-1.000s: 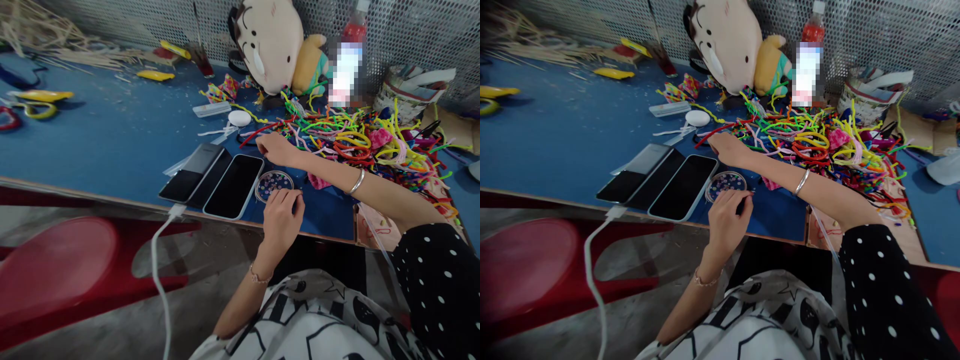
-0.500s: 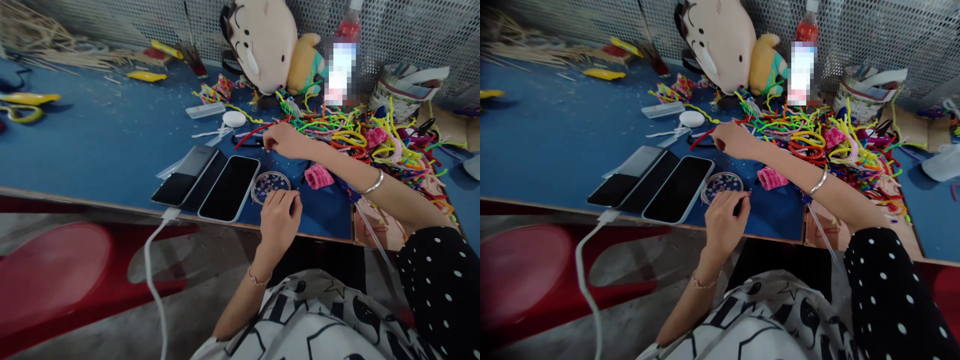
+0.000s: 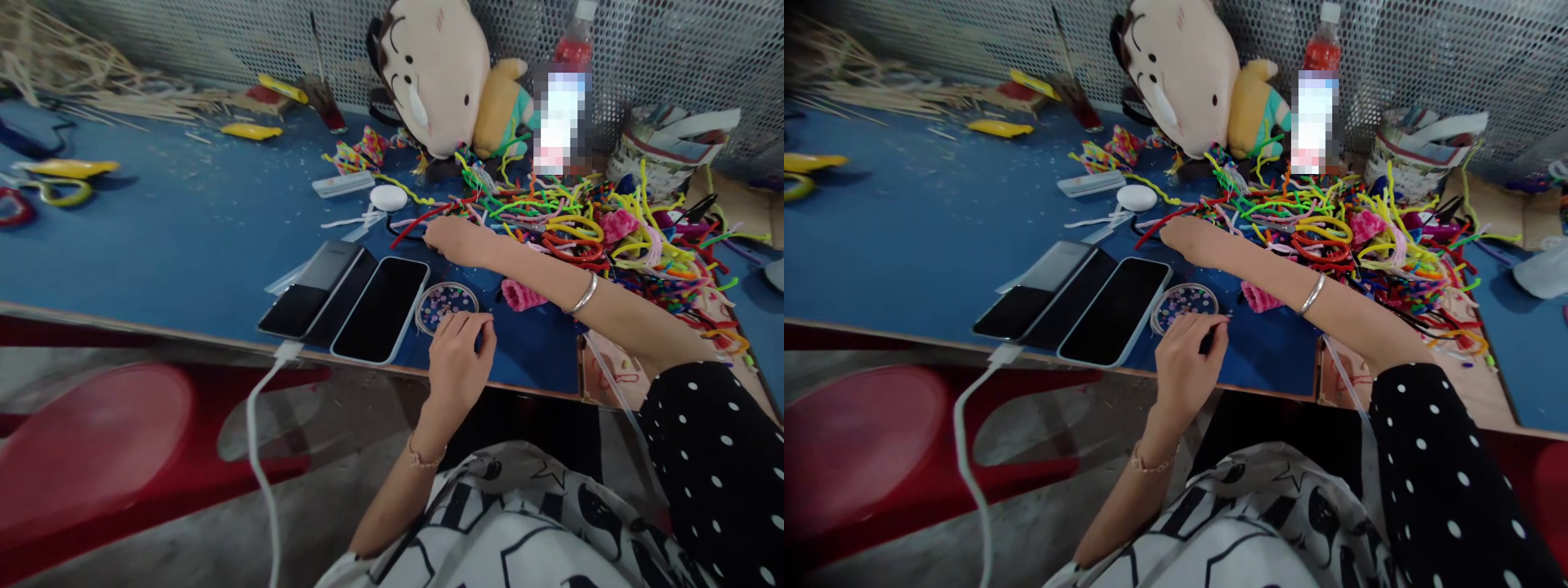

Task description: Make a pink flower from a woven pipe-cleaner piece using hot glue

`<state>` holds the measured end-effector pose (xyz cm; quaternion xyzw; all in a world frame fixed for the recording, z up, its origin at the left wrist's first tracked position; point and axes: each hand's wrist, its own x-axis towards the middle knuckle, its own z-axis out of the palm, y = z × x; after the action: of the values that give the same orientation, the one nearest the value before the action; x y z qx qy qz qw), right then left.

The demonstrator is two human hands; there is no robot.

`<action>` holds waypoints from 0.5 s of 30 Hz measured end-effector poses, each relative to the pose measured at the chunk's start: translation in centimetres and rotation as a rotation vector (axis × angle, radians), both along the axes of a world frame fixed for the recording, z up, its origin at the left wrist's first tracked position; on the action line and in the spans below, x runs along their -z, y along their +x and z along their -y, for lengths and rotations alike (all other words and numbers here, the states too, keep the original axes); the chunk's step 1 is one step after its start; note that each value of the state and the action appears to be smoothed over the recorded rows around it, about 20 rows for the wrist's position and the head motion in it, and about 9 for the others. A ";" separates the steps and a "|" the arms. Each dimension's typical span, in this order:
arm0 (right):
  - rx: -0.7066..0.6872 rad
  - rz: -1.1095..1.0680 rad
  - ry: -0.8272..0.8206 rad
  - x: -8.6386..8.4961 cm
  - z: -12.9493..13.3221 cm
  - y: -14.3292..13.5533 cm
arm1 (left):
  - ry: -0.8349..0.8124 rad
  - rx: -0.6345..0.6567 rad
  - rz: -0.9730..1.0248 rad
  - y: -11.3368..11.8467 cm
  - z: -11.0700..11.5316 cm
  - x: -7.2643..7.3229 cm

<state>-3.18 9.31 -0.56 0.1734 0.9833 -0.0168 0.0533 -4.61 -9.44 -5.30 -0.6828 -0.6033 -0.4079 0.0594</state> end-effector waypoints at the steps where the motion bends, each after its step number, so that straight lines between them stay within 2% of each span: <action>1: 0.038 -0.001 0.019 -0.1 0.2 0.0 | -0.001 -0.001 -0.002 0.0 0.0 0.0; 4: 0.103 -0.003 0.052 -0.6 0.8 0.0 | 0.007 -0.005 -0.005 0.0 -0.1 0.0; 11: 0.156 -0.030 -0.018 -1.5 1.1 0.2 | 0.010 0.002 -0.010 0.0 -0.1 0.0; 15: 0.195 -0.053 -0.079 -3.0 2.3 1.0 | 0.006 -0.008 -0.004 -0.1 -0.1 0.0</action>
<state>-2.17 7.01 2.48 0.2656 0.9613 -0.0652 0.0320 -4.66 -9.38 -5.29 -0.6811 -0.6044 -0.4081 0.0644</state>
